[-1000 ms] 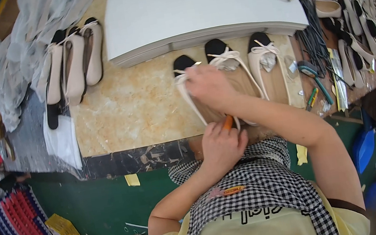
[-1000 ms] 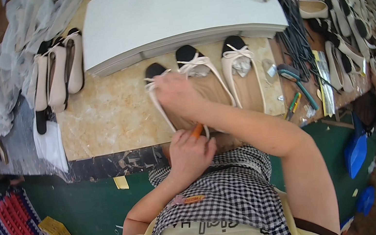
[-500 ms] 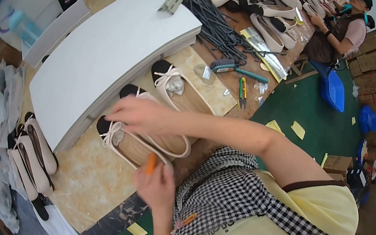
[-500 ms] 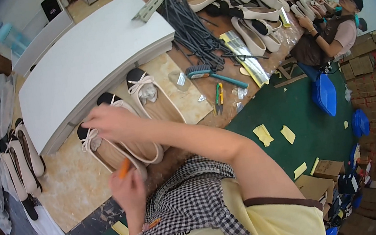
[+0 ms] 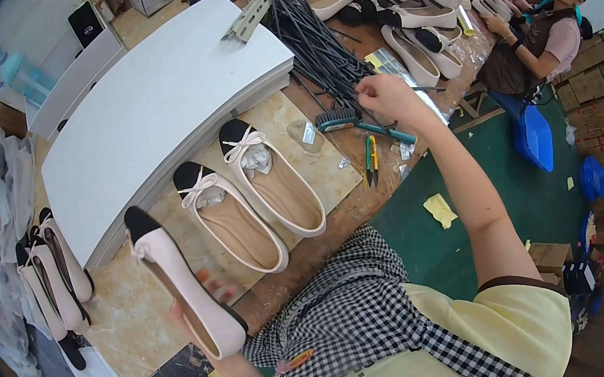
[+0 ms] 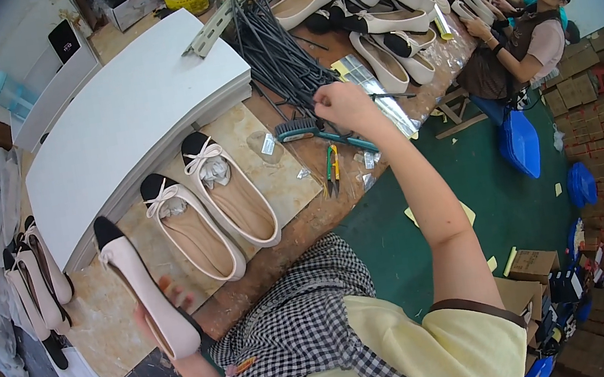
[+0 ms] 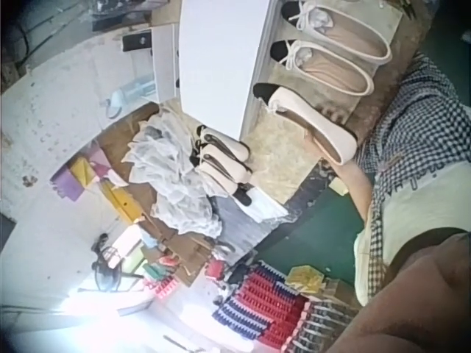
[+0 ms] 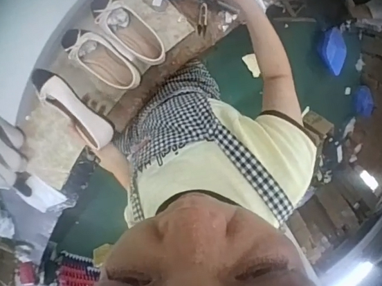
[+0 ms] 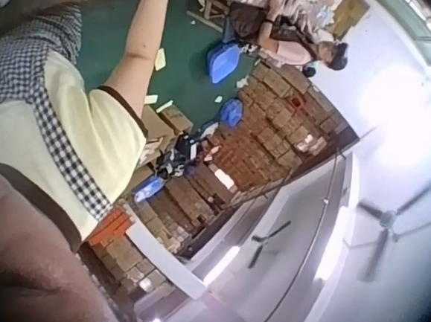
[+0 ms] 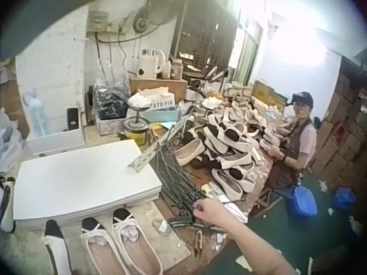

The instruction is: Cleaning and inspecting finished shoes at a workstation using a brush, cloth, and scraper.

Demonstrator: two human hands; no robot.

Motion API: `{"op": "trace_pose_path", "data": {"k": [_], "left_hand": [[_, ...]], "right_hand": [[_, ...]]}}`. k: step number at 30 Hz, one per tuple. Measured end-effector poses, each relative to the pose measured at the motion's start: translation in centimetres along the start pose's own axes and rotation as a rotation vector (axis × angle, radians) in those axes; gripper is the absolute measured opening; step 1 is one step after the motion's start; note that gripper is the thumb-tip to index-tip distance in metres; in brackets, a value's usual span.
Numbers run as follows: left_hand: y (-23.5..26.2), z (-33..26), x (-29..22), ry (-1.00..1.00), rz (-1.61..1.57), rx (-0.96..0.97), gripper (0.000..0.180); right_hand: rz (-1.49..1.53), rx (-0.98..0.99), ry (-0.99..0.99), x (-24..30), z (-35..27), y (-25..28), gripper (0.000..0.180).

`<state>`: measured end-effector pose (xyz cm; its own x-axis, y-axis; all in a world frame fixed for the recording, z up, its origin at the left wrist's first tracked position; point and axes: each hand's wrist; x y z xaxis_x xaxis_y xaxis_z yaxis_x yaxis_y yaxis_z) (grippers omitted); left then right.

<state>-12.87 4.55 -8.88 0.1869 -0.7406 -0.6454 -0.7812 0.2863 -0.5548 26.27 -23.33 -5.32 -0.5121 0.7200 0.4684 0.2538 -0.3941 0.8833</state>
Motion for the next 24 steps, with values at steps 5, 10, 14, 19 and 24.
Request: {"op": "trace_pose_path", "data": {"k": [5,10,14,19,24], "left_hand": [[-1.9,1.8,1.2,0.104,-0.196,0.412,0.068],[-5.8,3.6,2.4,-0.081,0.095,0.079,0.073],[-7.2,3.6,2.5,-0.231,0.199,-0.013,0.073],[-6.5,2.2,2.1,-0.239,0.300,0.037,0.073],[-6.3,1.8,2.4,-0.306,0.320,0.045,0.075]], "right_hand": [[-0.157,-0.107,0.022,3.2,-3.0,1.5,0.023],[0.363,0.253,0.068,15.6,-8.5,0.3,0.045],[0.584,0.424,0.152,21.6,-9.8,-1.7,0.037],[0.692,0.476,0.190,23.2,-8.2,-3.4,0.034],[0.620,0.394,0.247,25.2,-8.8,-3.4,0.030]]}}
Point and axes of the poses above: each hand's wrist, its own z-axis towards the middle knuckle, its own y-axis out of the back of the hand, x = y × z, and after that the axes turned 1 degree about z, right-handed
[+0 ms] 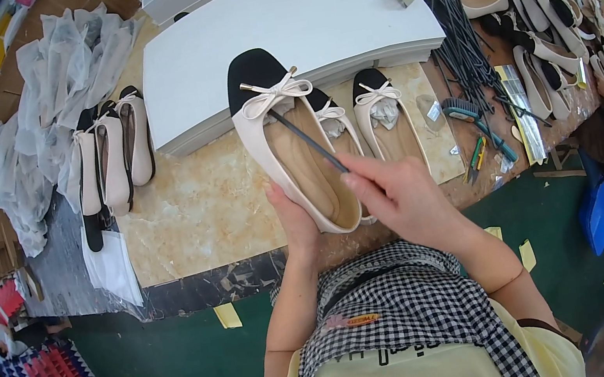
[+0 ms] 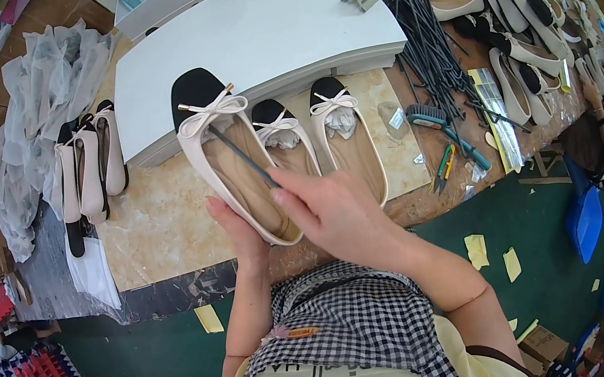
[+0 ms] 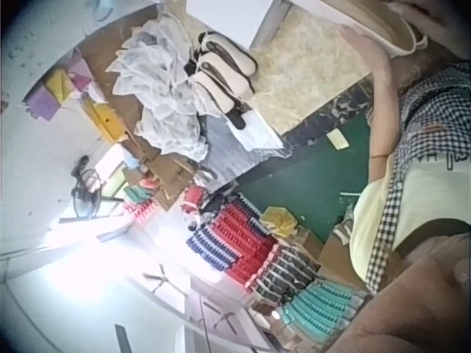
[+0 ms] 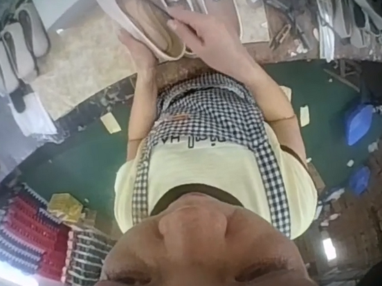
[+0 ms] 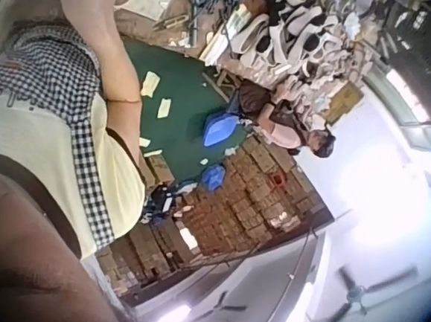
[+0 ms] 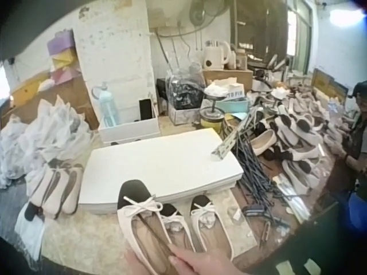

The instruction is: Cleaning and inspecting finished shoes at a workstation using a brush, cloth, and scraper.

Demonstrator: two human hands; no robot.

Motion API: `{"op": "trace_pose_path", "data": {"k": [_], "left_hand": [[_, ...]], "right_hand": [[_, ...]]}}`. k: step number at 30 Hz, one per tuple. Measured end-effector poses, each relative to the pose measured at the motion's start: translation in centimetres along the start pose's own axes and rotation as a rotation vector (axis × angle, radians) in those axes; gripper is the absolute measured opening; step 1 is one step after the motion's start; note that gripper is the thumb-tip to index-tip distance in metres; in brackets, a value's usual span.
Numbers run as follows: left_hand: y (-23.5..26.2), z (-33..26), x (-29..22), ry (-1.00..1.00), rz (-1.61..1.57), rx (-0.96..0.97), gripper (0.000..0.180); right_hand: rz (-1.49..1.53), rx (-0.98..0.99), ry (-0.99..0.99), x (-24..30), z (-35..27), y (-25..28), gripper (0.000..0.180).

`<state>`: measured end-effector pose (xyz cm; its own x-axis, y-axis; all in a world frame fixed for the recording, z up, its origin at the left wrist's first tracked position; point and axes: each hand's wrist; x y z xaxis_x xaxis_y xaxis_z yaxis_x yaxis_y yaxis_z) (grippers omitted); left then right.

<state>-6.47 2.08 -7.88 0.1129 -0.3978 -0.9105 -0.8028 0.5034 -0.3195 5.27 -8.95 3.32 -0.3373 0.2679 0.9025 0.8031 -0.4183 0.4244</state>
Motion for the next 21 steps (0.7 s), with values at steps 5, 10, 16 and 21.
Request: {"op": "trace_pose_path", "data": {"k": [5,10,16,21], "left_hand": [[-1.0,-0.8,-1.5,0.048,-0.086,-0.034,0.079],[-1.3,-1.3,-1.1,0.009,-0.099,-0.014,0.085],[-2.7,-2.5,0.2,-0.143,0.040,-0.006,0.091],[-2.7,-2.2,2.7,0.165,-0.109,-0.091,0.090]], "right_hand": [[-0.050,0.001,0.062,0.5,0.2,-0.3,0.028],[-0.149,-0.107,0.184,0.2,0.4,-1.4,0.027],[-0.357,-0.396,0.485,-1.2,2.1,-3.7,0.027],[-0.513,-0.297,0.310,-3.1,0.3,-4.5,0.029]]}}
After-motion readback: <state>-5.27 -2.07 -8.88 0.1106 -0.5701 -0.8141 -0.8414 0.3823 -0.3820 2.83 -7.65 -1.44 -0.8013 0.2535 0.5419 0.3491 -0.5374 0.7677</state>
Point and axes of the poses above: each hand's wrist, its own z-axis towards the middle knuckle, its own y-axis out of the back of the hand, x = y × z, and after that the axes turned 1 degree about z, right-handed
